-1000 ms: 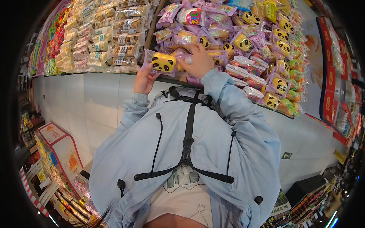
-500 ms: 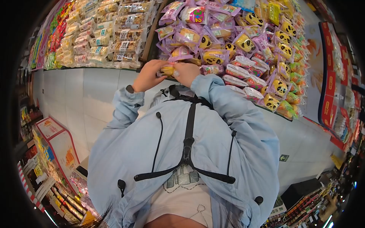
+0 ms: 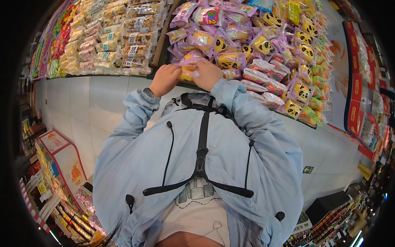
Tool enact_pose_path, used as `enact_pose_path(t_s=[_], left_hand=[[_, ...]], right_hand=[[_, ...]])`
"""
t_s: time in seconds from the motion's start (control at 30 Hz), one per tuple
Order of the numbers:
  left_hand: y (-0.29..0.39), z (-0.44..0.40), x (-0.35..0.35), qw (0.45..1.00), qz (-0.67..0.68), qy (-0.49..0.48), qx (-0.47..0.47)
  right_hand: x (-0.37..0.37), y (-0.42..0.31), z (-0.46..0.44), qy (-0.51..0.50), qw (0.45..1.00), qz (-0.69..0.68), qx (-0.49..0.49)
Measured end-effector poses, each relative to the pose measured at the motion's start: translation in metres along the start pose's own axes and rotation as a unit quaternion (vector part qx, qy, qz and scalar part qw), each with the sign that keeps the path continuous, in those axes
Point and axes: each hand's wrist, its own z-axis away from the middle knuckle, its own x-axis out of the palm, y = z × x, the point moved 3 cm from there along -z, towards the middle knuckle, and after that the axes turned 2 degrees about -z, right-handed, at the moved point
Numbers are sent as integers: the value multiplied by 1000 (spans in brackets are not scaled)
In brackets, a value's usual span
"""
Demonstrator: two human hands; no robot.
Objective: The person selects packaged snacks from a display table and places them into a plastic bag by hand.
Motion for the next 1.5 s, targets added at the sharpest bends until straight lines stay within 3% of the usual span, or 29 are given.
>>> enact_pose_path(t_s=[0.1,0.2,0.27,0.4,0.5,0.53,0.6,0.7,0.83,0.87,1.07,1.17,1.27,1.37,1.5], left_hand=[[-8,-3,11,999,-31,2,-23],[-9,-3,28,996,-6,-84,-40],[-12,-2,47,985,-44,-161,-34],[-23,-4,40,991,44,-121,-25],[-26,-17,26,973,145,-160,-83],[-28,-21,32,964,161,-173,-123],[-32,-28,46,951,161,-195,-179],[-27,-27,50,979,157,-43,-120],[-19,-35,46,998,20,15,-60],[-18,-36,48,996,16,-35,-82],[-9,-40,46,995,15,-59,-79],[-9,-49,47,990,-8,-83,-110],[-10,-67,52,975,-7,-86,-204],[-8,-74,59,958,-22,-130,-254],[-7,-66,57,958,-5,-127,-256]], right_hand=[[0,-20,2,45,996,-71,-24],[20,-56,6,-77,974,-176,-123],[42,-66,13,-111,969,-204,-88],[60,-64,14,-183,915,-358,-25],[60,-75,19,-89,921,-372,-72],[50,-75,17,-4,925,-374,-65],[48,-78,18,-15,923,-372,-93],[50,-79,22,4,933,-351,-81],[55,-77,28,78,939,-332,-36],[57,-74,28,98,936,-337,-24],[56,-76,43,59,902,-420,75],[70,-70,51,-49,842,-514,153],[79,-71,58,-125,758,-617,168],[74,-73,61,-128,521,-795,284],[89,-64,56,-174,420,-826,334]])
